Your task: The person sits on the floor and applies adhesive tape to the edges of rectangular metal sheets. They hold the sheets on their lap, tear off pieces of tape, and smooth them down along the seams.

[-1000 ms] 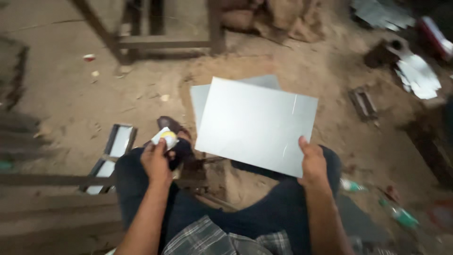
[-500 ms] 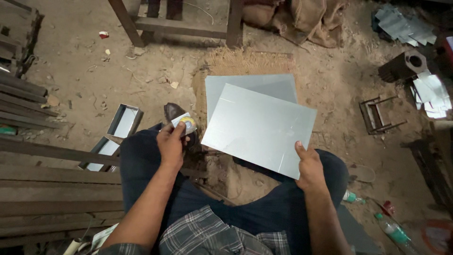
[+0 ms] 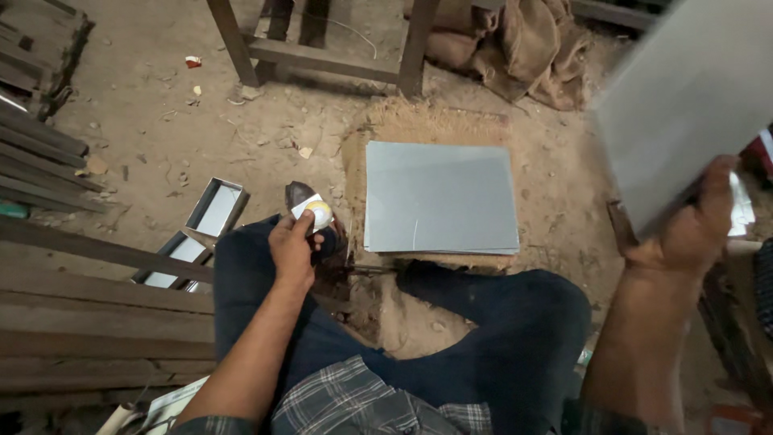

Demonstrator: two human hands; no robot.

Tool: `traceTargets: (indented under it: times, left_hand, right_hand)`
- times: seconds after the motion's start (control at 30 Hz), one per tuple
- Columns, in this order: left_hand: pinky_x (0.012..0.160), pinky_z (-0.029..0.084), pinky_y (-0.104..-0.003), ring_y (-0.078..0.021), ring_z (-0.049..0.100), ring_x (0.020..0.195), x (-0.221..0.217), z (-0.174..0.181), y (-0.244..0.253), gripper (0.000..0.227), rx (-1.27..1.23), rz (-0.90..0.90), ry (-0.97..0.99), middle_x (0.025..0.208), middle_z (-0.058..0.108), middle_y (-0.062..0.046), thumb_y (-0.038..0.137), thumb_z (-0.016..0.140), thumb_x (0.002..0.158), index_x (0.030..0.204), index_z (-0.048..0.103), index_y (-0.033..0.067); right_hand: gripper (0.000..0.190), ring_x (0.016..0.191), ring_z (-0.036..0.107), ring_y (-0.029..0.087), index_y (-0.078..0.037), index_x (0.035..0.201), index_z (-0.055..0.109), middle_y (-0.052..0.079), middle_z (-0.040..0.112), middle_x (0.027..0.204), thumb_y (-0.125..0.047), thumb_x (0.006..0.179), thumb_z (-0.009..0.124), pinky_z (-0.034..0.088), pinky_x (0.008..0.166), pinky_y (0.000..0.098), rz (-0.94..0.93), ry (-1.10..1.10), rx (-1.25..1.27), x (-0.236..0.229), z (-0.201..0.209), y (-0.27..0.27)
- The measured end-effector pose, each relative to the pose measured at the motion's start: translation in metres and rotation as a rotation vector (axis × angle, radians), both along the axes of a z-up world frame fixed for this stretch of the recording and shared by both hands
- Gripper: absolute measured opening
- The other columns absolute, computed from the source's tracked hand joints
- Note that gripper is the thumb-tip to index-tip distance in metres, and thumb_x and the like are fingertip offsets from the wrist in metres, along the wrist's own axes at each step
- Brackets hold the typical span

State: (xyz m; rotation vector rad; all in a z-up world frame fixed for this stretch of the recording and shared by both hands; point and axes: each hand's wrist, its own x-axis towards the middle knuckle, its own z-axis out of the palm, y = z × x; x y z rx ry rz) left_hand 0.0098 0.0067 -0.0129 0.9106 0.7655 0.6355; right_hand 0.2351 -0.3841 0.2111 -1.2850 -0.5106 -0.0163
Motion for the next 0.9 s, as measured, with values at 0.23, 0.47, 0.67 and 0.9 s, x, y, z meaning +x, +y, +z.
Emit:
traceTargets:
  times: [0.23, 0.47, 0.67, 0.9]
  left_hand:
    - [0.045, 0.040, -0.023, -0.0080, 0.053, 0.050, -0.004, 0.004, 0.000, 0.018, 0.021, 0.088, 0.014, 0.076, 0.068, -0.002, 0.018, 0.068, 0.096, 0.102, 0.072, 0.0016]
    - [0.046, 0.041, -0.024, -0.0093, 0.055, 0.051, 0.003, -0.002, -0.003, 0.019, 0.052, 0.006, 0.054, 0.076, 0.068, -0.004, 0.017, 0.070, 0.095, 0.102, 0.071, -0.0009]
    - [0.056, 0.044, -0.025, -0.0098, 0.056, 0.063, 0.005, -0.012, -0.009, 0.022, 0.174, -0.206, 0.027, 0.082, 0.068, -0.003, 0.017, 0.072, 0.095, 0.106, 0.073, -0.0015]
    - [0.081, 0.051, -0.027, -0.0130, 0.066, 0.088, -0.004, -0.019, -0.019, 0.025, 0.344, -0.453, 0.002, 0.099, 0.075, -0.005, 0.015, 0.070, 0.095, 0.112, 0.074, -0.0027]
  right_hand:
    - [0.047, 0.103, 0.064, 0.031, -0.001, 0.128, 0.067, 0.019, 0.068, 0.116, -0.040, 0.105, 0.057, 0.053, 0.084, 0.0426, -0.273, 0.037, -1.024, -0.005, -0.106, 0.020]
    - [0.028, 0.084, 0.065, 0.019, -0.005, 0.122, 0.069, 0.008, 0.071, 0.097, -0.024, 0.103, 0.062, 0.052, 0.074, 0.0351, -0.506, 0.284, -0.882, 0.001, -0.194, -0.018]
    - [0.038, 0.083, 0.068, 0.020, -0.001, 0.122, 0.070, 0.014, 0.073, 0.093, -0.020, 0.089, 0.074, 0.055, 0.077, 0.0319, -0.314, -0.085, -0.952, 0.014, -0.226, -0.009]
    - [0.048, 0.072, 0.072, 0.034, 0.001, 0.127, 0.067, 0.021, 0.073, 0.095, -0.030, 0.090, 0.071, 0.057, 0.066, 0.0427, -0.156, 0.320, -0.995, 0.021, -0.181, 0.034]
